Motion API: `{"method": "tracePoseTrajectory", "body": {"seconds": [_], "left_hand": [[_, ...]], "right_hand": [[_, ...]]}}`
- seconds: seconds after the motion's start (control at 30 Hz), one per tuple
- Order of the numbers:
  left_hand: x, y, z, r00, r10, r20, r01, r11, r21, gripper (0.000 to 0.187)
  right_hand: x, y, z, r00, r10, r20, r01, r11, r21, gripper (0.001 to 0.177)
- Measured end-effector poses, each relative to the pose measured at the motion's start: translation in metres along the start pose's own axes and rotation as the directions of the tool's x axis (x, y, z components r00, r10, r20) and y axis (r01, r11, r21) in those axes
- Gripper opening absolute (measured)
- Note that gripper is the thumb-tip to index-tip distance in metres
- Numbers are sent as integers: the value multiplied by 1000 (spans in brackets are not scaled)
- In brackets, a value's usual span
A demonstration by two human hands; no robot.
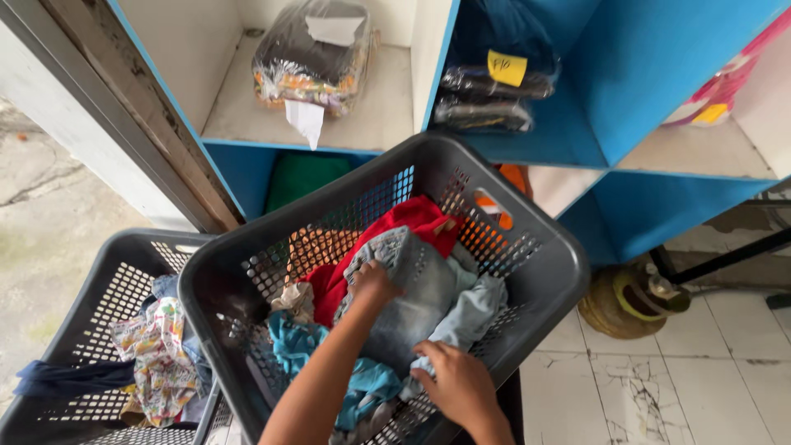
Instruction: The person sorts various clothing items by hand from a plastic laundry basket, including a white patterned baby onesie and denim shorts, placing them into a second basket.
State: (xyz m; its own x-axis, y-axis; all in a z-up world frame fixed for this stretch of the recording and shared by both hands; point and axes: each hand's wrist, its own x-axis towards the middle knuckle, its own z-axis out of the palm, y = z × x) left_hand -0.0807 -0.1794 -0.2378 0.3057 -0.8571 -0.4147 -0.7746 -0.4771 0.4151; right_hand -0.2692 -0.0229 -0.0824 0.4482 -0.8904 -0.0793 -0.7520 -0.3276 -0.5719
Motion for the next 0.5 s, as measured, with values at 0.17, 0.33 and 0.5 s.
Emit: {"method": "tracePoseTrajectory", "body": {"seconds": [0.17, 0.33, 0.5], "left_hand": [[-26, 0, -27, 984, 178, 15, -178, 984, -10, 76], [-52, 16, -117, 959, 256, -118, -272, 729, -628, 70], [-111, 48, -237, 888, 451, 88, 123, -49, -991, 40]], "right_hand": [[-2, 3, 1, 998, -8, -60, 12, 997, 75, 25], [4, 9, 7, 949, -85, -304, 137, 979, 153, 49], [20, -17, -19, 761, -186, -622, 377, 907, 189, 98]]}}
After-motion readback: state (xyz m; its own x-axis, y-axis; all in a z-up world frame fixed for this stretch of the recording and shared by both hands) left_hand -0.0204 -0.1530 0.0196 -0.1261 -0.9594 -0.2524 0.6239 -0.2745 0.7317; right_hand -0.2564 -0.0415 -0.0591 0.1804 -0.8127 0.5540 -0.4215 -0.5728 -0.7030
